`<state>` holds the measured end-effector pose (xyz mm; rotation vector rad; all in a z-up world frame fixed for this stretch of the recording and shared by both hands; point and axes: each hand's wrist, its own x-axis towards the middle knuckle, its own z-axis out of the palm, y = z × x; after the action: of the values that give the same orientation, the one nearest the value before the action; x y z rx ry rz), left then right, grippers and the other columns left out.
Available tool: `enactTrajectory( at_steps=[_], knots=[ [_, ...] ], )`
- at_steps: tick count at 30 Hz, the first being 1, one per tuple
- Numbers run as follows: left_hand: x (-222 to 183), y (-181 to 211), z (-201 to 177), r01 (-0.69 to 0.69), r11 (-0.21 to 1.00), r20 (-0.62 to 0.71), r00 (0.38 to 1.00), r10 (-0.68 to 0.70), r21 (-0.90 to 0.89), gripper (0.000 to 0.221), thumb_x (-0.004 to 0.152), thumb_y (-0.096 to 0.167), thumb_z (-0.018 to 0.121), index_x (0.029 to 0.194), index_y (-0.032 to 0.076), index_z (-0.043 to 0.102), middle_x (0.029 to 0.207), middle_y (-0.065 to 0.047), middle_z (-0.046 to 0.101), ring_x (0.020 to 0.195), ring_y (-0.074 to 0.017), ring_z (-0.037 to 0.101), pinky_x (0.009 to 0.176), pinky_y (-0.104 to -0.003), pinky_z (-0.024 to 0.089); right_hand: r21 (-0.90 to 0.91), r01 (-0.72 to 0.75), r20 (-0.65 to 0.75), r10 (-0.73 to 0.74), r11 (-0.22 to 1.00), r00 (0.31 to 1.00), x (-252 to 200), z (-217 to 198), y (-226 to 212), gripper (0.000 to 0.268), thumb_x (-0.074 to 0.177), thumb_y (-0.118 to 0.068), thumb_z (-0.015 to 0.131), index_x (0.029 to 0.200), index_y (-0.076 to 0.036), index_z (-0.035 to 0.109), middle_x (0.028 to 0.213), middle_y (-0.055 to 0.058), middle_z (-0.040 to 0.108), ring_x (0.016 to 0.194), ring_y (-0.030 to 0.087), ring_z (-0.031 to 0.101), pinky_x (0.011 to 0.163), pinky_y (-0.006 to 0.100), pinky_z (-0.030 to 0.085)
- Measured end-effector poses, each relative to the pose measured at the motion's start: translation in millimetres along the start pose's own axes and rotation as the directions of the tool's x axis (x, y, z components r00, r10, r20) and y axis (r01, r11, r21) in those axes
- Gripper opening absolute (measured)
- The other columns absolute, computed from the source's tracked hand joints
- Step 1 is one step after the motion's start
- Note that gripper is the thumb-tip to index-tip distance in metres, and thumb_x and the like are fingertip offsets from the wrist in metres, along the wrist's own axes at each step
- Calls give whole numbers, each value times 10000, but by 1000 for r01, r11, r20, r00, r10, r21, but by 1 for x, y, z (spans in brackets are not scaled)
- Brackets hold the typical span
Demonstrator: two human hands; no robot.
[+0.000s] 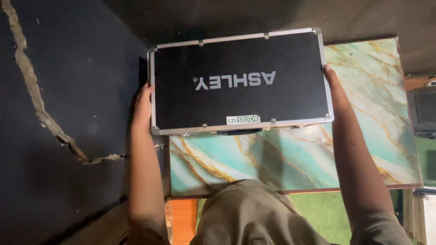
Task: The person opens a black hard case on a table and then picks up and opens a silver hard case in a room with keyboards.
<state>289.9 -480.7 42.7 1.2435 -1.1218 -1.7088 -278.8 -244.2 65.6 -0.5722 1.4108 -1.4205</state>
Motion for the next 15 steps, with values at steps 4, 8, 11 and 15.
enactTrajectory(
  at_steps=[4, 8, 11, 15],
  knots=[
    [-49, 61, 35, -321, 717, 56, 929, 367, 619, 577, 995, 288, 587, 1516, 67, 481, 1578, -251, 403, 1433, -368, 423, 1144, -397, 378, -551, 181, -123, -294, 814, 948, -29, 28, -46, 709, 1055, -440, 650, 1579, -40, 391, 1533, 204, 456, 1406, 295, 494, 1145, 379, 377],
    [-100, 79, 129, -434, 122, 324, 805, 497, 893, 560, 985, 356, 647, 1501, 165, 544, 1635, -258, 331, 1516, -504, 252, 1222, -620, 222, -897, 408, 262, -538, 170, 801, -68, 105, -57, 640, 1047, -349, 663, 1581, -73, 445, 1592, 264, 447, 1466, 450, 422, 1238, 499, 322],
    [-123, 68, 193, -601, 39, 534, 737, 415, 798, 633, 980, 500, 619, 1523, 193, 507, 1660, -245, 266, 1532, -496, 188, 1204, -669, 160, -901, 428, 409, -472, -70, 781, -83, 167, -43, 669, 987, -456, 641, 1562, -158, 474, 1624, 275, 353, 1499, 498, 266, 1170, 683, 133],
    [-134, 53, 220, -577, -7, 525, 738, 424, 817, 666, 977, 535, 592, 1556, 229, 472, 1655, -216, 271, 1511, -510, 182, 1204, -654, 147, -902, 425, 414, -423, -73, 806, -89, 193, -33, 641, 1027, -537, 566, 1564, -193, 495, 1647, 208, 364, 1528, 470, 245, 1189, 714, 93]
  ],
)
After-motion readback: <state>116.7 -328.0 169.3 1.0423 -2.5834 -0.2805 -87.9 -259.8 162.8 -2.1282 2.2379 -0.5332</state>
